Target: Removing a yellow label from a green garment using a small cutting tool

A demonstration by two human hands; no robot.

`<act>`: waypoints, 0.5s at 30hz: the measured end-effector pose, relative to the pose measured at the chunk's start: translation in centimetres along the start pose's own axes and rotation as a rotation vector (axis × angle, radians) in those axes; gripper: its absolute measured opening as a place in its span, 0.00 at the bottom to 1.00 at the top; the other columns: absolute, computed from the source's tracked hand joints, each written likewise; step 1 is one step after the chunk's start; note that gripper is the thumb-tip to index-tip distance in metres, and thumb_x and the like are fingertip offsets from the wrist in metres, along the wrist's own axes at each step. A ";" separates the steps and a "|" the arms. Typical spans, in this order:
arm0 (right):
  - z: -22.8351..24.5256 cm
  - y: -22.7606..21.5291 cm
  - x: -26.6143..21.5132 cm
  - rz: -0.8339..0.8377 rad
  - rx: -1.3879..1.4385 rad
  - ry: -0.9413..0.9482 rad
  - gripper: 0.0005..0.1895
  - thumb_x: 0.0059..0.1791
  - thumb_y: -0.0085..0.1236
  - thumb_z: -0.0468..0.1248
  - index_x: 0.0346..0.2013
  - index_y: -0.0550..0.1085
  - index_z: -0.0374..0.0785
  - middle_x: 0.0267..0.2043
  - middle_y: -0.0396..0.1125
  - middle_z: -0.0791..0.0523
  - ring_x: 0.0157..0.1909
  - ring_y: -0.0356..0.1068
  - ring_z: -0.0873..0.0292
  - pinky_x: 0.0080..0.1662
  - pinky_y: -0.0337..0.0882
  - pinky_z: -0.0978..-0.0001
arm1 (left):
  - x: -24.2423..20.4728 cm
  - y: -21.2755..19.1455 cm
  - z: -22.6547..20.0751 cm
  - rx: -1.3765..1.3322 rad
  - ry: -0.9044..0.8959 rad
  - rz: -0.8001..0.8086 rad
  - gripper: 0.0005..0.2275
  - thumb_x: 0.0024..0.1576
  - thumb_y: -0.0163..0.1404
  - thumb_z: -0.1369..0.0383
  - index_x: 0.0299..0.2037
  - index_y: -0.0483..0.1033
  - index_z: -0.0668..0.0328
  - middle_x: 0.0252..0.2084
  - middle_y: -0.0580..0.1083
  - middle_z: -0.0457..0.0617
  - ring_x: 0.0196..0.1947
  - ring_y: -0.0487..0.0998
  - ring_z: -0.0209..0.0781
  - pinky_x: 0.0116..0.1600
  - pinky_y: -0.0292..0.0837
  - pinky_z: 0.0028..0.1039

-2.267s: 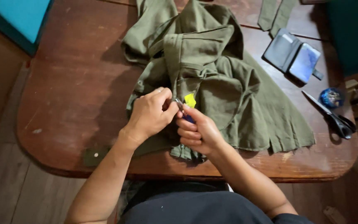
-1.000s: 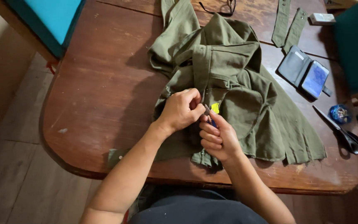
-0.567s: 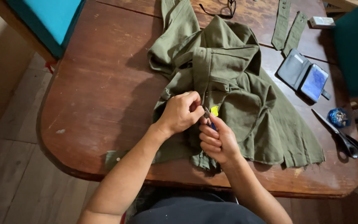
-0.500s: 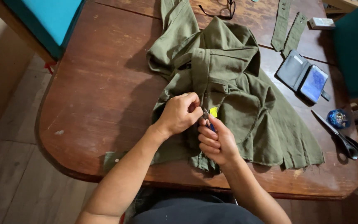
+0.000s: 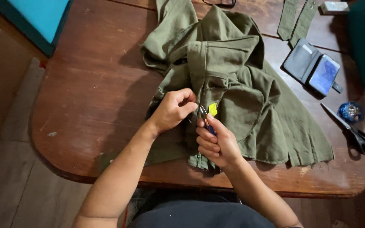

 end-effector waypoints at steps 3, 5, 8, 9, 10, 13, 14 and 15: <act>0.1 0.4 -0.4 0.012 0.005 -0.006 0.14 0.58 0.39 0.47 0.41 0.62 0.38 0.15 0.43 0.68 0.10 0.47 0.74 0.10 0.52 0.85 | 0.0 0.2 0.3 -0.032 -0.008 0.023 0.05 0.52 0.53 0.65 0.29 0.76 0.55 0.19 0.67 0.42 0.25 0.67 0.32 0.32 0.66 0.25; 0.2 0.7 -0.7 0.003 -0.005 -0.010 0.15 0.58 0.39 0.47 0.41 0.62 0.38 0.15 0.43 0.68 0.10 0.46 0.74 0.10 0.52 0.85 | 0.1 0.3 0.6 -0.053 -0.007 0.036 0.04 0.52 0.53 0.66 0.29 0.76 0.55 0.19 0.68 0.42 0.24 0.66 0.31 0.30 0.65 0.23; 0.2 1.4 -0.8 0.013 -0.022 -0.012 0.15 0.58 0.39 0.48 0.40 0.62 0.38 0.15 0.43 0.68 0.11 0.46 0.75 0.10 0.51 0.86 | 0.1 0.5 0.9 -0.089 -0.007 0.048 0.04 0.53 0.52 0.67 0.29 0.76 0.55 0.19 0.68 0.42 0.23 0.66 0.30 0.29 0.64 0.21; 0.2 1.8 -0.7 0.030 -0.032 -0.016 0.15 0.58 0.39 0.48 0.40 0.62 0.38 0.15 0.43 0.69 0.11 0.47 0.75 0.11 0.51 0.86 | 0.2 0.5 1.0 -0.106 -0.006 0.050 0.04 0.53 0.52 0.67 0.29 0.76 0.56 0.19 0.69 0.42 0.22 0.67 0.29 0.29 0.64 0.21; 0.1 1.8 -0.7 0.028 -0.029 -0.015 0.15 0.58 0.39 0.48 0.40 0.62 0.38 0.15 0.43 0.69 0.11 0.47 0.75 0.11 0.51 0.86 | 0.2 0.5 1.0 -0.106 -0.009 0.051 0.04 0.53 0.52 0.67 0.29 0.76 0.56 0.19 0.69 0.42 0.22 0.67 0.29 0.29 0.64 0.21; -0.2 2.0 -0.5 0.038 -0.006 0.016 0.15 0.59 0.38 0.47 0.40 0.62 0.38 0.16 0.42 0.69 0.11 0.46 0.76 0.11 0.50 0.87 | 0.3 0.4 0.9 -0.120 -0.012 0.050 0.04 0.52 0.52 0.69 0.28 0.76 0.57 0.20 0.69 0.44 0.21 0.68 0.30 0.28 0.65 0.21; -0.1 2.0 -0.5 0.041 -0.002 0.006 0.15 0.59 0.38 0.47 0.40 0.62 0.38 0.16 0.42 0.69 0.11 0.46 0.76 0.11 0.50 0.87 | 0.3 0.5 1.0 -0.133 -0.012 0.058 0.04 0.53 0.51 0.69 0.29 0.76 0.57 0.20 0.70 0.44 0.21 0.69 0.30 0.28 0.66 0.21; 0.0 2.0 -0.5 0.045 0.002 -0.004 0.14 0.59 0.38 0.47 0.40 0.62 0.38 0.16 0.42 0.69 0.12 0.46 0.76 0.11 0.51 0.87 | 0.3 0.5 1.1 -0.145 -0.012 0.064 0.04 0.53 0.51 0.69 0.29 0.76 0.57 0.20 0.70 0.45 0.21 0.69 0.30 0.28 0.66 0.21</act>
Point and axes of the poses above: each hand's wrist, its own x-axis towards the middle knuckle, its own y-axis out of the palm, z = x × y, the point moved 10 cm from there along x, towards the middle knuckle
